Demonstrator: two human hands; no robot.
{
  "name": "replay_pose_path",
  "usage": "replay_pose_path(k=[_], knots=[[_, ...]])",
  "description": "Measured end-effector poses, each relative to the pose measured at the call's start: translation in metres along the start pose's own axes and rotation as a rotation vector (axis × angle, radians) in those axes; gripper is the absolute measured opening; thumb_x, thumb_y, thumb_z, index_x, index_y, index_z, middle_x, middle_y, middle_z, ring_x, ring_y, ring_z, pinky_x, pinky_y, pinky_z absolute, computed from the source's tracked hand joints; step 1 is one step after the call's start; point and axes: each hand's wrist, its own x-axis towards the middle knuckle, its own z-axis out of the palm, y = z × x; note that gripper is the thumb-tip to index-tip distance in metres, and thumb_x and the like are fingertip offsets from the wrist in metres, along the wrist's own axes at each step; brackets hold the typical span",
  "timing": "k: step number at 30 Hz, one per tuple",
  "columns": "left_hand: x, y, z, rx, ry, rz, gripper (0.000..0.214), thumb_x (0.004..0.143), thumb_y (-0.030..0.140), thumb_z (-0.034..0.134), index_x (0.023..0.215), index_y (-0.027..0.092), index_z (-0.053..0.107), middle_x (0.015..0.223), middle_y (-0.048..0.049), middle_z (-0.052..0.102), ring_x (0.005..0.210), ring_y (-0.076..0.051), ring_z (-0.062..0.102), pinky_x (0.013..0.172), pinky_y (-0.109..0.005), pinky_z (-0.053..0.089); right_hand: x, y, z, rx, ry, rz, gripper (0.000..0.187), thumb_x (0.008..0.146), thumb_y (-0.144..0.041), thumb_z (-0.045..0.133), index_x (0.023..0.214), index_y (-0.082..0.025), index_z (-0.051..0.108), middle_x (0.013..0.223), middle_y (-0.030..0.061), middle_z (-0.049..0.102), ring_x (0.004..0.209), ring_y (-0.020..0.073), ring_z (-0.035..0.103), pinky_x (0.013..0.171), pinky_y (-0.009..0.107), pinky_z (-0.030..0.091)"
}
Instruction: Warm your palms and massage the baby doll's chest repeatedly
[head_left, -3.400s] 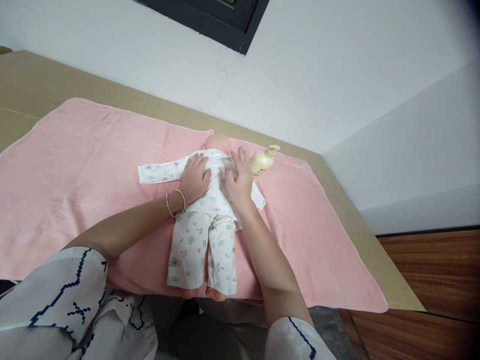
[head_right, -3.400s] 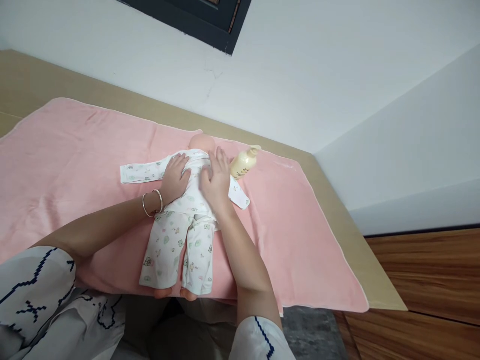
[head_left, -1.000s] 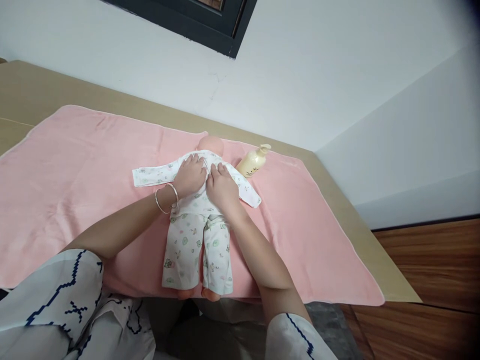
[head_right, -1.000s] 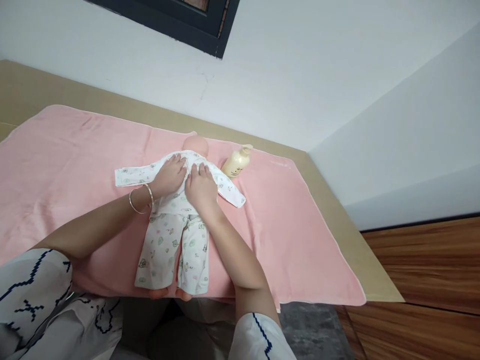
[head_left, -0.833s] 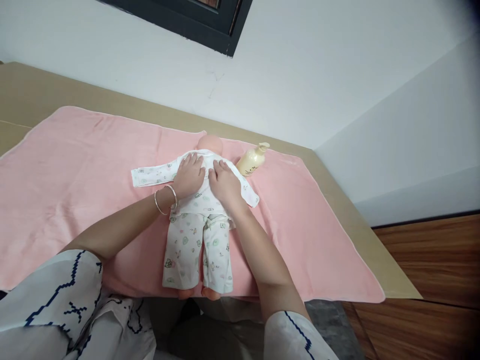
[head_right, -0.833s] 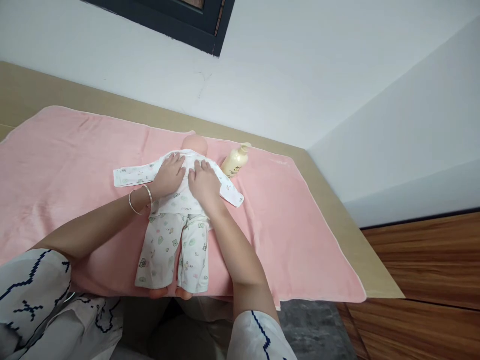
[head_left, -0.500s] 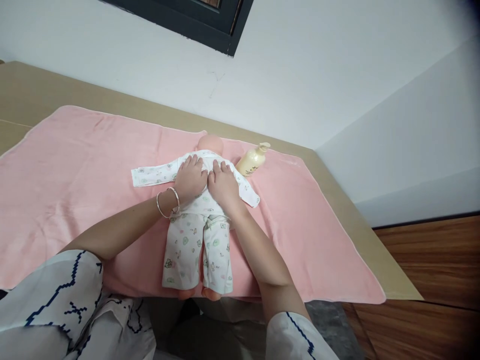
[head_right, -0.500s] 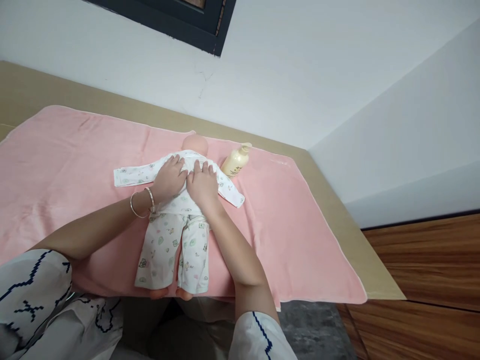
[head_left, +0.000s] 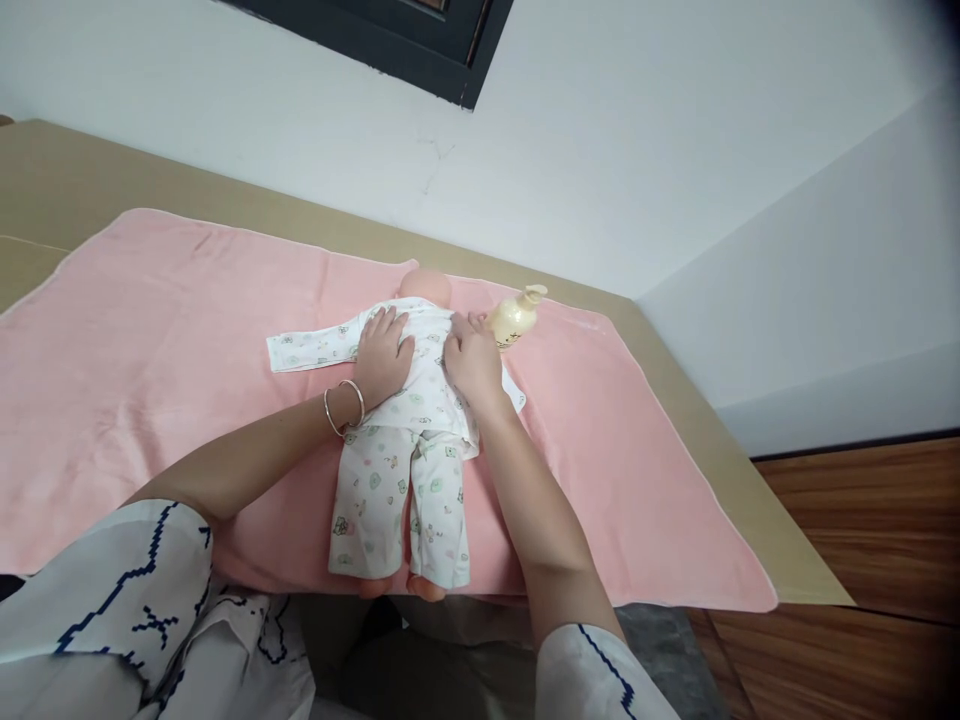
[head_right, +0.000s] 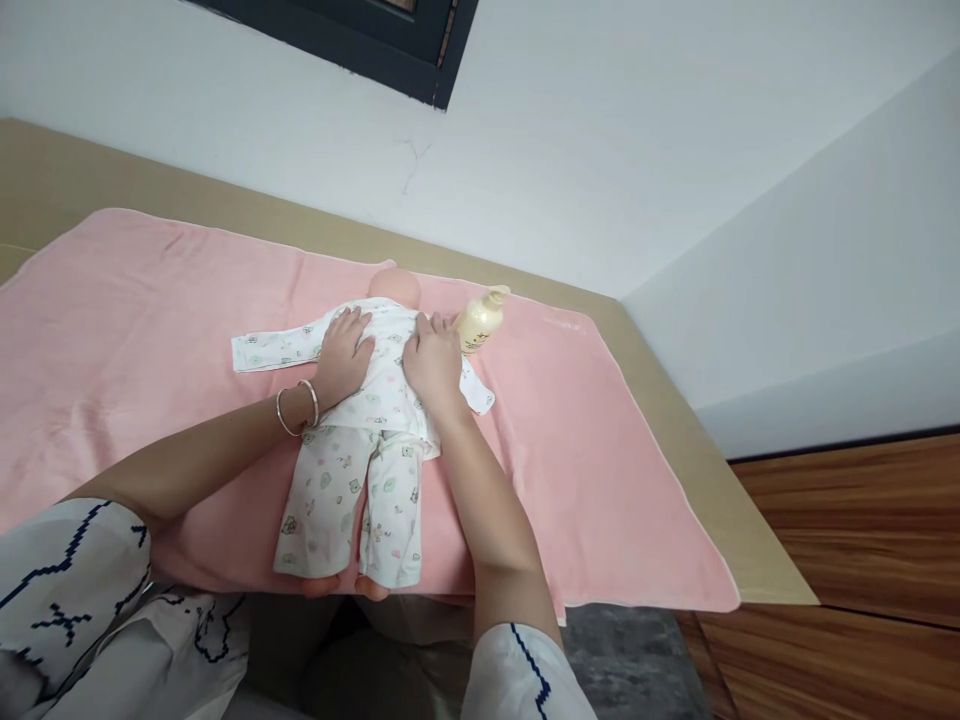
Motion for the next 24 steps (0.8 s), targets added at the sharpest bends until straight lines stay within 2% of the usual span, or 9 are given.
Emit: replay_pose_path(k=[3,6,8,9,13,14,19,24], knots=[[0.0,0.001,-0.001,0.013,0.002,0.005,0.046,0.096,0.027,0.042,0.138,0.014,0.057,0.154,-0.0125,0.05,0.15,-0.031,0.038,0.127,-0.054,0.028,-0.005,-0.014,-0.001,0.042,0.07,0.006,0.056,0.097,-0.029,0.034,0.15,-0.011,0.045,0.161,0.0165,0.038,0.153,0.0316,0.03,0.125,0.058,0.023],[0.0,0.002,-0.001,0.021,-0.007,-0.01,0.047,0.096,0.026,0.043,0.138,0.012,0.057,0.155,-0.014,0.049,0.15,-0.031,0.037,0.128,-0.052,0.027,-0.008,-0.023,0.003,0.068,-0.047,-0.058,0.057,0.099,-0.033,0.035,0.151,-0.013,0.043,0.164,0.015,0.033,0.156,0.0296,0.024,0.127,0.058,0.018],[-0.001,0.003,-0.002,0.021,-0.014,-0.015,0.048,0.096,0.026,0.042,0.139,0.011,0.056,0.155,-0.0149,0.048,0.15,-0.031,0.037,0.128,-0.053,0.026,-0.008,-0.024,0.005,0.094,-0.127,-0.067,0.054,0.1,-0.035,0.035,0.148,-0.015,0.049,0.162,0.0143,0.037,0.155,0.0292,0.027,0.127,0.058,0.018],[-0.001,0.002,-0.002,0.018,-0.017,-0.013,0.048,0.096,0.026,0.042,0.139,0.012,0.056,0.155,-0.0147,0.048,0.15,-0.031,0.037,0.128,-0.054,0.027,-0.008,-0.024,0.005,0.11,-0.126,-0.06,0.053,0.1,-0.036,0.035,0.146,-0.016,0.051,0.162,0.0144,0.038,0.155,0.0289,0.028,0.127,0.058,0.019],[-0.002,0.002,-0.002,0.013,-0.017,0.002,0.046,0.096,0.026,0.043,0.139,0.015,0.056,0.155,-0.0124,0.049,0.15,-0.03,0.037,0.127,-0.055,0.027,-0.008,-0.02,0.002,0.148,0.055,-0.033,0.054,0.1,-0.035,0.036,0.15,-0.017,0.045,0.166,0.0118,0.03,0.156,0.026,0.023,0.127,0.054,0.02],[-0.002,0.003,-0.003,0.018,-0.018,-0.003,0.046,0.096,0.026,0.043,0.139,0.015,0.056,0.155,-0.0125,0.049,0.15,-0.03,0.037,0.128,-0.054,0.026,-0.008,-0.02,0.003,0.144,0.061,-0.035,0.055,0.1,-0.035,0.036,0.151,-0.017,0.044,0.166,0.0116,0.029,0.157,0.026,0.022,0.128,0.054,0.02],[-0.001,0.005,-0.005,0.044,-0.046,-0.027,0.049,0.096,0.025,0.043,0.141,0.009,0.055,0.155,-0.016,0.048,0.149,-0.033,0.038,0.128,-0.053,0.025,-0.006,-0.017,0.007,0.157,-0.158,-0.096,0.056,0.098,-0.038,0.042,0.148,-0.014,0.049,0.162,0.0158,0.036,0.154,0.0305,0.029,0.127,0.057,0.021],[-0.001,0.003,-0.004,0.036,-0.028,0.022,0.049,0.096,0.026,0.041,0.14,0.009,0.056,0.154,-0.0159,0.049,0.148,-0.034,0.039,0.127,-0.054,0.027,-0.005,-0.014,0.005,0.19,0.015,-0.111,0.054,0.096,-0.035,0.046,0.147,-0.019,0.05,0.163,0.0107,0.036,0.154,0.028,0.029,0.127,0.056,0.022]])
